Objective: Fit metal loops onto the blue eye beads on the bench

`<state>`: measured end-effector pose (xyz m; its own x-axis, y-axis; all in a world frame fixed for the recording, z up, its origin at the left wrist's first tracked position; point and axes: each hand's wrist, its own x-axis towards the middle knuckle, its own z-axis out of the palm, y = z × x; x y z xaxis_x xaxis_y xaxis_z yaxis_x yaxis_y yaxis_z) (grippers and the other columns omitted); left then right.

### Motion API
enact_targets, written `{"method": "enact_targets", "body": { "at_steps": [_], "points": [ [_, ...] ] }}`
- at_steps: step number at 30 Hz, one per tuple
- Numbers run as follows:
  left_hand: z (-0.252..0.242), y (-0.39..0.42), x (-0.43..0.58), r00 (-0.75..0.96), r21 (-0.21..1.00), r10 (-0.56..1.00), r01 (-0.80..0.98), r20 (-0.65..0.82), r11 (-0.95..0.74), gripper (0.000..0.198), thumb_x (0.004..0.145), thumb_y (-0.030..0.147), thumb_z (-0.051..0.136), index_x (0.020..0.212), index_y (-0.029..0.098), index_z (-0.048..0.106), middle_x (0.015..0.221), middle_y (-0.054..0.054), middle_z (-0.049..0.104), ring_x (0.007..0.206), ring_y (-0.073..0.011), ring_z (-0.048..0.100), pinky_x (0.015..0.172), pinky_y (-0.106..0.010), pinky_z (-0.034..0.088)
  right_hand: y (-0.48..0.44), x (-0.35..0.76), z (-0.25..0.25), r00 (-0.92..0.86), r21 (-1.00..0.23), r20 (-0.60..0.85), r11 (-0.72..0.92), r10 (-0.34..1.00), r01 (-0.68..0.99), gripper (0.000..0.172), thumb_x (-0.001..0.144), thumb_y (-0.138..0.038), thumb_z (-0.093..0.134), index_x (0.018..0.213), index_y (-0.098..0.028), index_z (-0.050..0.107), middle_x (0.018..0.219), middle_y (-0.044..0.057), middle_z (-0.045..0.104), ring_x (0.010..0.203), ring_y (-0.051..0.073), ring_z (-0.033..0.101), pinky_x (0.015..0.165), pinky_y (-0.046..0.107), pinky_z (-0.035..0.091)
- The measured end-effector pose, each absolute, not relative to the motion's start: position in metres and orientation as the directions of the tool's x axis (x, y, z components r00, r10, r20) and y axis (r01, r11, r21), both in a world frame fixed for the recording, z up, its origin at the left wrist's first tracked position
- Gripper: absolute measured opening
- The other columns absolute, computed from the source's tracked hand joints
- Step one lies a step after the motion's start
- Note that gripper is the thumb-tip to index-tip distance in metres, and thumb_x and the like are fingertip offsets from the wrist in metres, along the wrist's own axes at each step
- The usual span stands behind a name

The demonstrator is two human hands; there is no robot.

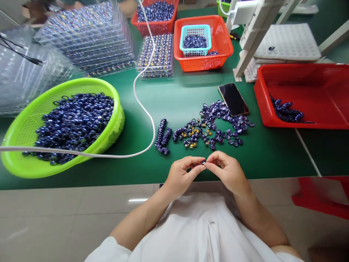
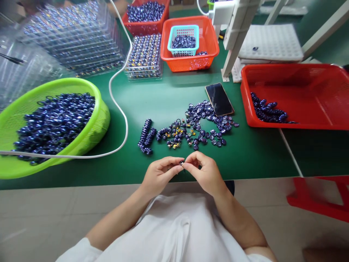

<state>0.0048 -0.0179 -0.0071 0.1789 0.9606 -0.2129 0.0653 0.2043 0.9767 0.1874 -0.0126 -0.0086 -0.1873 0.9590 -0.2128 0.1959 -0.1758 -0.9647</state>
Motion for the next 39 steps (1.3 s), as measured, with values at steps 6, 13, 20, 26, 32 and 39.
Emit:
{"method": "enact_targets", "body": {
  "at_steps": [6,13,20,26,32,39],
  "points": [
    [-0.001,-0.014,0.001,0.286,0.928,0.896,-0.055,-0.339,0.369,0.022,0.077,0.030,0.078,0.094,0.016,0.079,0.087,-0.007,0.078,0.073,-0.0154,0.067,0.067,-0.025,0.053,-0.007,0.195,-0.005,-0.293,-0.954,-0.285,-0.240,0.912,0.181,0.020,0.081,-0.037,0.073,0.078,-0.021,0.062,0.071,-0.003,0.058,0.066,0.012,0.051,0.060,0.024,0.041],
    [0.003,-0.012,0.001,0.286,0.908,0.886,-0.097,-0.366,0.407,0.023,0.079,0.035,0.076,0.087,0.013,0.076,0.073,-0.004,0.071,0.064,-0.0117,0.058,0.058,-0.021,0.048,-0.010,0.191,-0.002,-0.299,-0.966,-0.118,-0.040,0.947,0.255,0.012,0.088,-0.030,0.068,0.082,-0.021,0.064,0.073,-0.003,0.061,0.066,0.011,0.054,0.061,0.022,0.043],
    [-0.009,-0.009,0.001,0.169,0.867,0.904,-0.261,-0.392,0.424,0.018,0.078,0.031,0.077,0.086,0.015,0.075,0.071,-0.002,0.070,0.063,-0.0103,0.059,0.056,-0.019,0.045,-0.023,0.188,-0.011,-0.297,-0.874,0.309,0.393,0.903,0.287,0.017,0.092,-0.011,0.060,0.104,-0.023,0.064,0.085,0.000,0.063,0.074,0.011,0.060,0.065,0.022,0.049],
    [-0.006,-0.007,0.008,0.199,0.759,0.848,-0.379,-0.492,0.529,0.018,0.072,0.028,0.081,0.083,0.014,0.076,0.071,-0.003,0.073,0.063,-0.0110,0.063,0.060,-0.021,0.047,-0.027,0.183,-0.021,-0.419,-0.620,0.501,0.651,0.758,0.437,0.037,0.089,-0.012,0.065,0.123,-0.027,0.060,0.093,0.004,0.059,0.077,0.014,0.059,0.070,0.029,0.054],
    [0.001,-0.004,0.012,0.224,0.636,0.794,-0.494,-0.565,0.592,0.024,0.065,0.025,0.086,0.084,0.012,0.079,0.070,-0.005,0.074,0.062,-0.0113,0.064,0.058,-0.021,0.048,-0.024,0.176,-0.024,-0.328,-0.578,0.546,0.630,0.771,0.519,0.035,0.088,-0.016,0.069,0.119,-0.025,0.058,0.097,0.006,0.062,0.081,0.016,0.063,0.074,0.030,0.058],
    [-0.001,-0.002,0.008,0.265,0.563,0.762,-0.541,-0.591,0.625,0.027,0.063,0.021,0.088,0.088,0.012,0.080,0.076,-0.007,0.077,0.069,-0.0131,0.068,0.065,-0.022,0.053,-0.023,0.176,-0.022,-0.278,-0.663,0.539,0.604,0.795,0.442,0.027,0.088,-0.013,0.067,0.111,-0.024,0.059,0.099,0.006,0.066,0.090,0.017,0.067,0.077,0.029,0.060]
  ]
}}
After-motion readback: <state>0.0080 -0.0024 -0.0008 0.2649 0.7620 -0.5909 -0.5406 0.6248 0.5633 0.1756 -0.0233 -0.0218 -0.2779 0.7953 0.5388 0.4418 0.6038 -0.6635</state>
